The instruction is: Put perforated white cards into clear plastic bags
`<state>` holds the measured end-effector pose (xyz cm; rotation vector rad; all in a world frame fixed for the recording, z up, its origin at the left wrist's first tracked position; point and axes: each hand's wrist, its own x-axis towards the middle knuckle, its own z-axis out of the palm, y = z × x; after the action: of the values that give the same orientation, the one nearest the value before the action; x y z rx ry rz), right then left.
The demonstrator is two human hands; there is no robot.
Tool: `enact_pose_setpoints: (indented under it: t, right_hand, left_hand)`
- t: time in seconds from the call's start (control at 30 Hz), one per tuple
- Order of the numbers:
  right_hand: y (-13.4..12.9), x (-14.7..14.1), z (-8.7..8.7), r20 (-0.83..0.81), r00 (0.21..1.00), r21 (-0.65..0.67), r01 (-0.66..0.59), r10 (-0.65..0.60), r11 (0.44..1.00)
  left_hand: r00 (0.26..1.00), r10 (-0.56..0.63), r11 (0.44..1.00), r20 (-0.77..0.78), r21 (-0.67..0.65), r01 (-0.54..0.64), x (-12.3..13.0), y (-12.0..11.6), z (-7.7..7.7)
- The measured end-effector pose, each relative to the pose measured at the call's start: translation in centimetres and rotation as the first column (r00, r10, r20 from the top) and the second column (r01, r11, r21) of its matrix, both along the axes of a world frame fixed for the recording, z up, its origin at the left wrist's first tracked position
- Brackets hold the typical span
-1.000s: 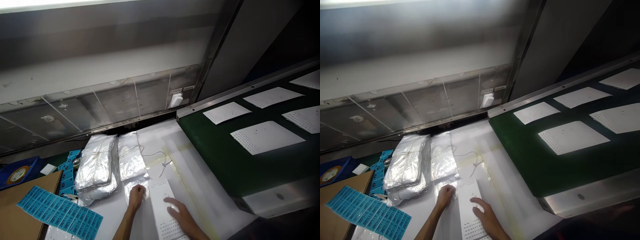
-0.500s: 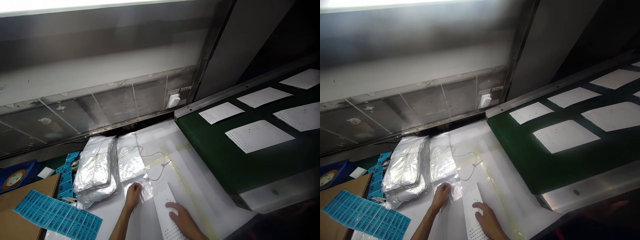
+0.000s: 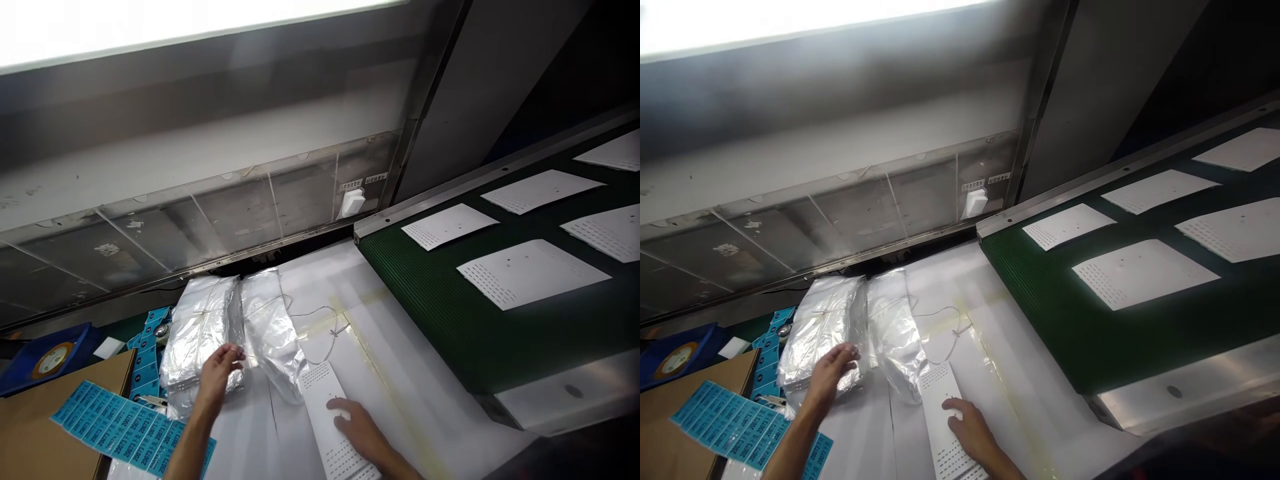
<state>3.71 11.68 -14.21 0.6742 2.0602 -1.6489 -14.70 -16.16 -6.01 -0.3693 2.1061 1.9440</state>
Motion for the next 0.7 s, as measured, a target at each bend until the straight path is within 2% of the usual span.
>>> enact_pose_setpoints:
  t: [0.1,0.17,0.23,0.27,0.3,0.37,0.43,0.5,0.57,0.7]
  right_hand:
    - [0.1,-0.2,-0.1,-0.005,1.000,0.006,-0.002,0.002,1.000]
    - [0.2,-0.2,0.3,-0.015,1.000,0.010,-0.006,0.006,1.000]
    - [0.3,-0.2,1.6,-0.045,0.999,0.012,-0.015,0.015,1.000]
    - [0.2,-0.2,2.7,-0.072,0.997,0.010,-0.014,0.015,1.000]
    - [0.0,-0.4,4.1,-0.102,0.995,0.003,-0.012,0.012,1.000]
    - [-0.8,-1.0,7.5,-0.165,0.986,-0.006,-0.008,0.007,1.000]
    - [-1.8,-1.9,11.0,-0.230,0.973,0.034,-0.020,0.028,0.999]
    - [-2.8,-3.0,13.5,-0.304,0.949,0.127,-0.049,0.086,0.991]
    - [-3.3,-3.8,14.6,-0.353,0.926,0.215,-0.062,0.136,0.975]
    - [-2.8,-4.3,13.9,-0.356,0.918,0.294,-0.070,0.177,0.953]
  left_hand:
    - [0.985,0.170,0.985,-0.034,0.019,-0.169,-1.8,-3.8,3.5]
    - [0.955,0.291,0.956,-0.056,0.042,-0.289,-2.1,-5.9,5.4]
    - [0.935,0.350,0.936,-0.066,0.065,-0.346,-1.1,-6.8,7.0]
    - [0.943,0.329,0.943,-0.055,0.066,-0.325,-0.1,-6.5,7.6]
    - [0.955,0.292,0.955,-0.041,0.065,-0.289,1.1,-5.7,8.0]
    - [0.994,0.106,0.993,0.040,0.047,-0.107,4.1,-2.8,8.3]
    - [0.999,0.036,0.993,0.015,0.108,-0.037,7.1,1.0,7.8]
    - [1.000,0.001,0.974,0.022,0.225,-0.006,9.5,4.5,7.1]
    - [0.997,0.004,0.937,0.078,0.347,-0.031,11.3,6.8,6.4]
    - [0.977,0.027,0.891,0.211,0.437,-0.119,13.6,8.1,5.7]
